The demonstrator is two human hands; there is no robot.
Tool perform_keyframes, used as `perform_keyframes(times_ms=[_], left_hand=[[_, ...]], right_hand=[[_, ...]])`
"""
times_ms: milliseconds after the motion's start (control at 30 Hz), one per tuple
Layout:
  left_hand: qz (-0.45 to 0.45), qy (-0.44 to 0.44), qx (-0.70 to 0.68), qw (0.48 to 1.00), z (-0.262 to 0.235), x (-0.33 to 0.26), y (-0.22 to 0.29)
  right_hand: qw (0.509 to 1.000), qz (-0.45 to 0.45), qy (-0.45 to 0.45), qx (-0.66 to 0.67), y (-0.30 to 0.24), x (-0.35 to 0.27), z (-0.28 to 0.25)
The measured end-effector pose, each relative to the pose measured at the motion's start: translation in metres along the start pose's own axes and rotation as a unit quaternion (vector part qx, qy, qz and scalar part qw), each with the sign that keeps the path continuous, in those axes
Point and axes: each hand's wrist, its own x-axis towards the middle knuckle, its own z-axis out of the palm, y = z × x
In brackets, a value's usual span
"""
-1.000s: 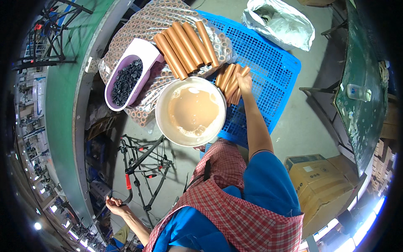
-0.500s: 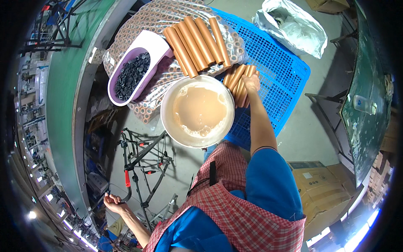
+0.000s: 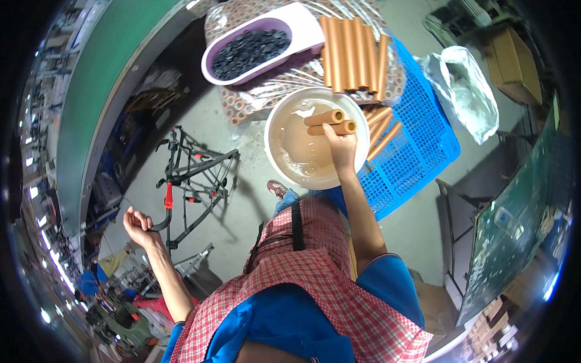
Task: The person repeatedly assembles walking aids by attaching brown foam handles and white foam sleeves to metal frames. They pick up frames, insert handles, and slide on sleeves, then place the assembled units onto a conveyor belt.
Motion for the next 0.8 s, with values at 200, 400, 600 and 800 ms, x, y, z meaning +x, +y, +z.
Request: perform_keyframes(times_ms=[200,400,600,800], left_hand=[[-0.005,0.002,-0.014,1.000,0.006,-0.005,0.000],[0.011,0.065,0.080,0.995,0.000,-0.019,0.017],[0.230,-0.207,0.049,0.950,0.018,-0.075,0.061],[-0.003,-0.277,0.014,0.961,0.038,-0.082,0.033]], right_hand=[[0.998,0.049,-0.013,-0.036,0.034,-0.004,0.024],[0.977,0.071,-0.072,0.185,-0.064,-0.023,-0.035],[0.940,-0.061,-0.242,-0.233,-0.165,-0.095,0.061],[0.828,-0.031,-0.559,0.036,-0.217,-0.205,0.241]])
